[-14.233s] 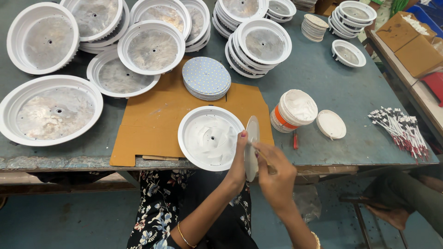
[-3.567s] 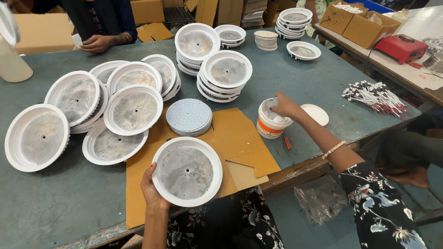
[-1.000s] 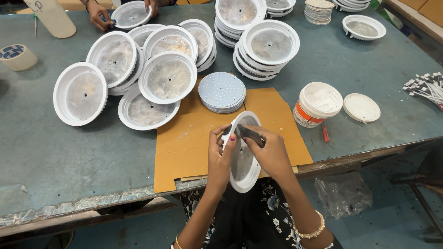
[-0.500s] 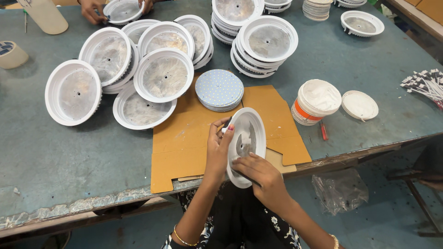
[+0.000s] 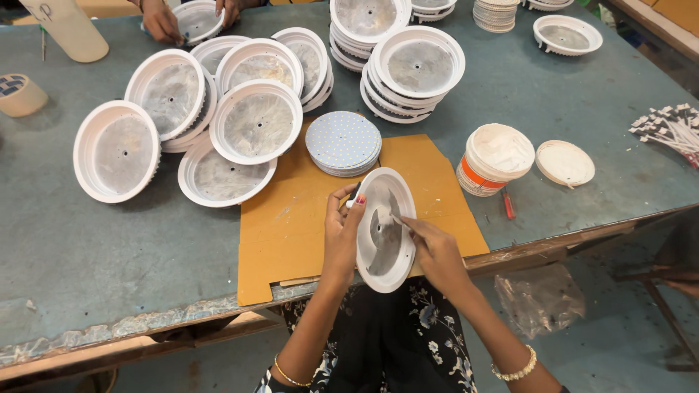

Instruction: The person repeatedly scoops white paste from a container and spreads it onto the inner surface of white circular plastic parts using a small metal spatula. The person handles each part one at a time, applies the paste, and places the part back on the table.

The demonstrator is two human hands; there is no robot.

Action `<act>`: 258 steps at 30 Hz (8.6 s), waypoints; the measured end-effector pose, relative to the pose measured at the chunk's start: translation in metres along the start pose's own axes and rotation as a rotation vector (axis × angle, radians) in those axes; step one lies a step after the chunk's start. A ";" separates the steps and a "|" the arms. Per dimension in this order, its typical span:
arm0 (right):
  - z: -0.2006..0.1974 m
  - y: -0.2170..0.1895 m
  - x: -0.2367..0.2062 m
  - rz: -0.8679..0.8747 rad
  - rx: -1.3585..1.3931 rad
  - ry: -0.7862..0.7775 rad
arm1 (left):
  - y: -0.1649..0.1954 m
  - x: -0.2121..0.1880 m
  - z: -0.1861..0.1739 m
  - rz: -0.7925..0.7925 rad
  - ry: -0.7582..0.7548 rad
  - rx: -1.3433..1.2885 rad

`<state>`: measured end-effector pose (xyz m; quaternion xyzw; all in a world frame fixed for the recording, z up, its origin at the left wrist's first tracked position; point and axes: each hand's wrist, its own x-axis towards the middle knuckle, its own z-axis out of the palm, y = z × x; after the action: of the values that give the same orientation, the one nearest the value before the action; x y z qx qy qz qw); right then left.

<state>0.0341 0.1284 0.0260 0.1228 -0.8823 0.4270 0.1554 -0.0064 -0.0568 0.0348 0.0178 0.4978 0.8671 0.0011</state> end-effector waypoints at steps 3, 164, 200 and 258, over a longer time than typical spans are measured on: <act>0.003 -0.008 -0.010 -0.028 -0.042 -0.033 | -0.005 -0.006 0.000 0.058 -0.022 -0.020; 0.011 -0.110 -0.029 0.253 0.137 -0.191 | -0.011 -0.034 -0.013 0.231 0.194 0.031; 0.041 -0.050 -0.048 0.006 -0.184 0.048 | -0.014 -0.037 -0.036 0.167 0.294 0.099; 0.003 0.100 -0.014 0.140 0.781 0.124 | 0.064 0.175 0.044 -0.205 -0.358 0.595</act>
<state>0.0114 0.1874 -0.0522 0.0864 -0.6487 0.7465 0.1205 -0.1789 -0.0473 0.1177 0.1188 0.7194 0.6630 0.1697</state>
